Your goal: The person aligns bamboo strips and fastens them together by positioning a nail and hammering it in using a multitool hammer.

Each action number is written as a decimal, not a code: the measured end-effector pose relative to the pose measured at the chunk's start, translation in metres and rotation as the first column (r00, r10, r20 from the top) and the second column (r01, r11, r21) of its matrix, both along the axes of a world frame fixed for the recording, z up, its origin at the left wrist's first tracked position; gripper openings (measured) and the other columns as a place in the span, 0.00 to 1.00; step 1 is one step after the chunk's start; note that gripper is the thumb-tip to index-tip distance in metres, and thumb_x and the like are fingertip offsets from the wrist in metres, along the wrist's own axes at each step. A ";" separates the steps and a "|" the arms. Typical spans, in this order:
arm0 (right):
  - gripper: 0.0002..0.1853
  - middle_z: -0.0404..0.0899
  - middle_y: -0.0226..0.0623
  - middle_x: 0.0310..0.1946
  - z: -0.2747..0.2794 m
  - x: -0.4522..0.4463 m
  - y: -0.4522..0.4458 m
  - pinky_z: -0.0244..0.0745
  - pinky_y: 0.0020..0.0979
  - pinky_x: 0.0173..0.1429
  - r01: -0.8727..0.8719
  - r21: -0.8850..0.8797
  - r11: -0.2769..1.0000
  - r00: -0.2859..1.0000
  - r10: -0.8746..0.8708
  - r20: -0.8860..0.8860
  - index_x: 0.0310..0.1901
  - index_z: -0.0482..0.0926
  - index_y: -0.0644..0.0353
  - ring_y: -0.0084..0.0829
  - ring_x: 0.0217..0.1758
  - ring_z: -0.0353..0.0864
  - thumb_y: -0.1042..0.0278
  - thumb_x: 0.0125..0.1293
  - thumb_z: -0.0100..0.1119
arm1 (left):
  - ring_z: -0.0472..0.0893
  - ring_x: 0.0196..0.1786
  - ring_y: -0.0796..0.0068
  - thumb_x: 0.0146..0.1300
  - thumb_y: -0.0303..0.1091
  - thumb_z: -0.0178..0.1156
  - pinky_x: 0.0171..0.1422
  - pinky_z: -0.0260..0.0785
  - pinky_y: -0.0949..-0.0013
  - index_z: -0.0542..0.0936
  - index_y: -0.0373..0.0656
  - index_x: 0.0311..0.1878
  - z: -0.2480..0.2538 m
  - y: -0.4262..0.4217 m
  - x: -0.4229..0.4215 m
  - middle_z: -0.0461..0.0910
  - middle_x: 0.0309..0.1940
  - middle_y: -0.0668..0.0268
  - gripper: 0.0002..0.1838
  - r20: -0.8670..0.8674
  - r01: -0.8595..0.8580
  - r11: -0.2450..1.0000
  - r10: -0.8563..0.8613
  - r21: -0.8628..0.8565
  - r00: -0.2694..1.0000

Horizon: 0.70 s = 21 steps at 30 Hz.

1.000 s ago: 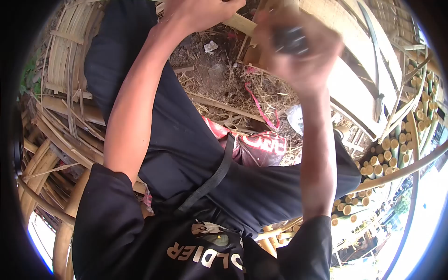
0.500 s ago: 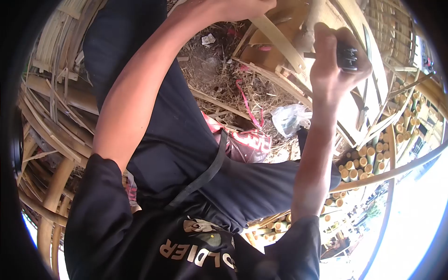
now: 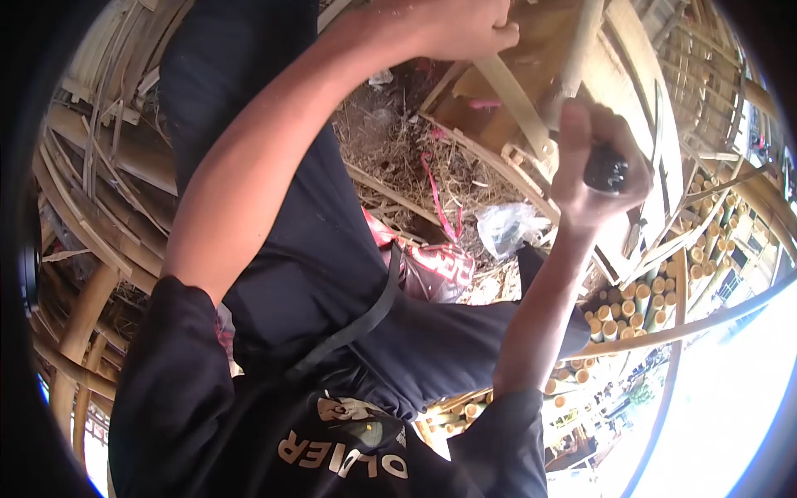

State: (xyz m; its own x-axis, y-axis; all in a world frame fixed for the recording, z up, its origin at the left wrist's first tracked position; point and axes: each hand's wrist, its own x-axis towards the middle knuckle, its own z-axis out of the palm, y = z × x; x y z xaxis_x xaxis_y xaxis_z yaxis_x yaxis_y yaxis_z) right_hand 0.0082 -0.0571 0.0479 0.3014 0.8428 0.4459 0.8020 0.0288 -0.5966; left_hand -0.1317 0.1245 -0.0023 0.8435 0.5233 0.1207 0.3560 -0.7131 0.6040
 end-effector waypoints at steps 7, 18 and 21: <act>0.25 0.73 0.30 0.21 0.027 0.037 0.007 0.66 0.28 0.33 -0.365 -0.534 0.762 0.916 0.397 -0.058 0.26 0.75 0.62 0.25 0.24 0.68 0.48 0.61 0.74 | 0.87 0.37 0.52 0.66 0.43 0.57 0.48 0.78 0.49 0.87 0.34 0.37 0.005 0.001 0.005 0.87 0.32 0.50 0.19 0.001 0.024 1.000 -0.024 0.019 1.000; 0.18 0.71 0.27 0.15 -0.020 0.046 0.003 0.61 0.24 0.25 -0.234 -0.094 0.968 0.972 0.235 0.005 0.21 0.74 0.61 0.20 0.19 0.70 0.60 0.64 0.66 | 0.88 0.33 0.55 0.64 0.42 0.60 0.42 0.80 0.53 0.87 0.34 0.33 0.001 0.001 0.006 0.87 0.29 0.51 0.18 0.007 0.012 1.000 -0.012 0.021 1.000; 0.18 0.72 0.24 0.14 -0.014 0.035 0.007 0.61 0.23 0.23 -0.207 -0.200 0.958 0.978 0.205 -0.030 0.19 0.76 0.58 0.19 0.18 0.71 0.59 0.62 0.67 | 0.87 0.30 0.55 0.64 0.42 0.60 0.39 0.80 0.53 0.87 0.34 0.32 0.005 0.002 0.007 0.86 0.26 0.53 0.18 -0.007 0.017 0.999 -0.017 0.042 1.000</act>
